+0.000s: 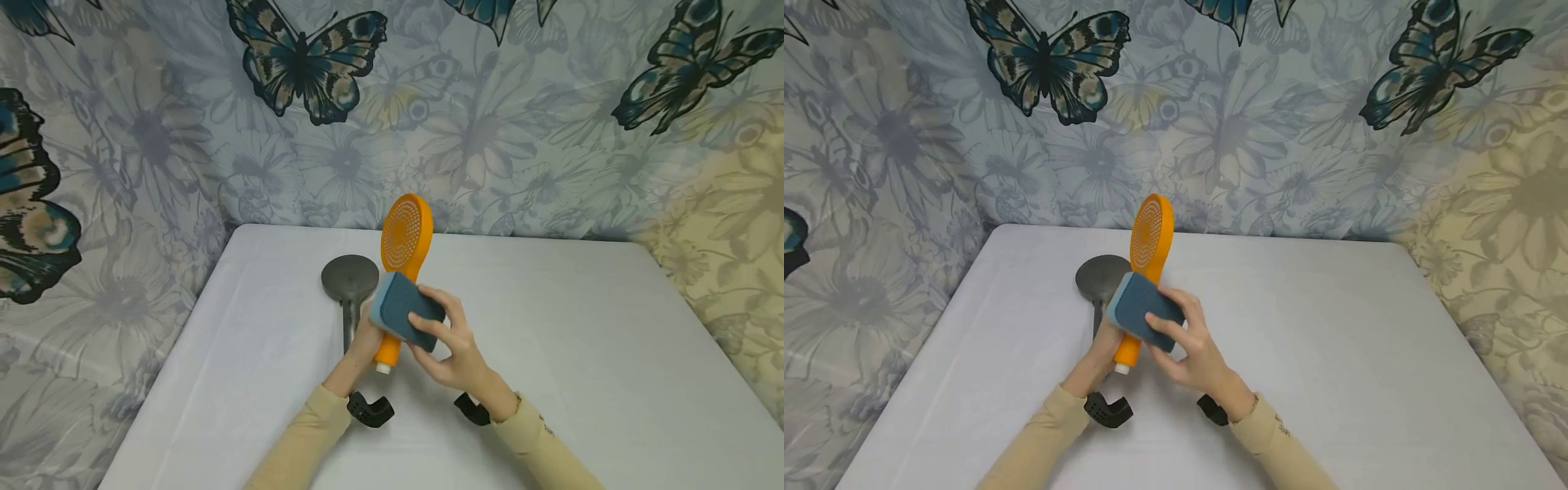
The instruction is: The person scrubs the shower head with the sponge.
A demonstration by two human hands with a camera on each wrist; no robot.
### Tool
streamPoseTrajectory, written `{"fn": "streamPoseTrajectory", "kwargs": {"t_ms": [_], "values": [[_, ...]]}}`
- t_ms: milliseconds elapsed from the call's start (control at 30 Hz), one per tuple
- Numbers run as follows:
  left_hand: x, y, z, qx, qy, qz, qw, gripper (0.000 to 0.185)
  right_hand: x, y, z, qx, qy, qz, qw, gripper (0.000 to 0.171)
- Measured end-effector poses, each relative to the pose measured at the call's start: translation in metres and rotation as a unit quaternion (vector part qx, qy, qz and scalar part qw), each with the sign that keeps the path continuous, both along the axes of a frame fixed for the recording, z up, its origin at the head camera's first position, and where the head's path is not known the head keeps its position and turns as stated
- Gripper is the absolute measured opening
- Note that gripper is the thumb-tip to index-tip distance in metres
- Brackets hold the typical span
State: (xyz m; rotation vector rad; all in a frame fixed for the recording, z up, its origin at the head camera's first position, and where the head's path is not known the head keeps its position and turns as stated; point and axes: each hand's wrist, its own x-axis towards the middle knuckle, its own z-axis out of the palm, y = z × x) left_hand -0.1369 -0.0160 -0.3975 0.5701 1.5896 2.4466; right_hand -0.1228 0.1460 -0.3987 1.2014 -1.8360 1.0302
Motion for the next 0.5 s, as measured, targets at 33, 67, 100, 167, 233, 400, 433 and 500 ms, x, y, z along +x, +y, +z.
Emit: {"fn": "streamPoseTrajectory", "kwargs": {"t_ms": [33,67,100,167,233,400,433,500], "values": [[-0.001,0.002,-0.004,-0.016,0.002,0.003,0.9999,0.032,-0.005,0.002,0.002,-0.007,0.001,-0.018,1.0,0.028],[-0.002,0.003,-0.008,-0.019,0.004,-0.004,0.9998,0.033,-0.009,0.004,0.003,-0.011,0.004,-0.035,0.999,0.028],[-0.003,0.005,-0.011,-0.018,-0.007,-0.016,0.9997,0.034,-0.012,0.007,0.005,-0.011,0.008,-0.05,0.999,0.027],[-0.003,0.008,-0.014,-0.017,-0.023,-0.026,0.9992,0.038,-0.017,0.01,0.007,-0.008,0.02,-0.073,0.997,0.026],[-0.003,0.011,-0.015,-0.021,-0.035,-0.026,0.9988,0.043,-0.019,0.01,0.008,-0.01,0.03,-0.089,0.996,0.026],[-0.003,0.014,-0.015,-0.027,-0.063,-0.034,0.9971,0.052,-0.015,0.004,0.006,-0.048,0.008,-0.12,0.992,0.028],[-0.003,0.015,-0.015,-0.027,-0.069,-0.035,0.9966,0.051,-0.013,0.002,0.005,-0.054,-0.002,-0.118,0.992,0.029],[-0.002,0.014,-0.015,-0.029,-0.086,-0.024,0.9956,0.045,-0.007,-0.002,0.004,-0.059,-0.022,-0.101,0.993,0.032]]}}
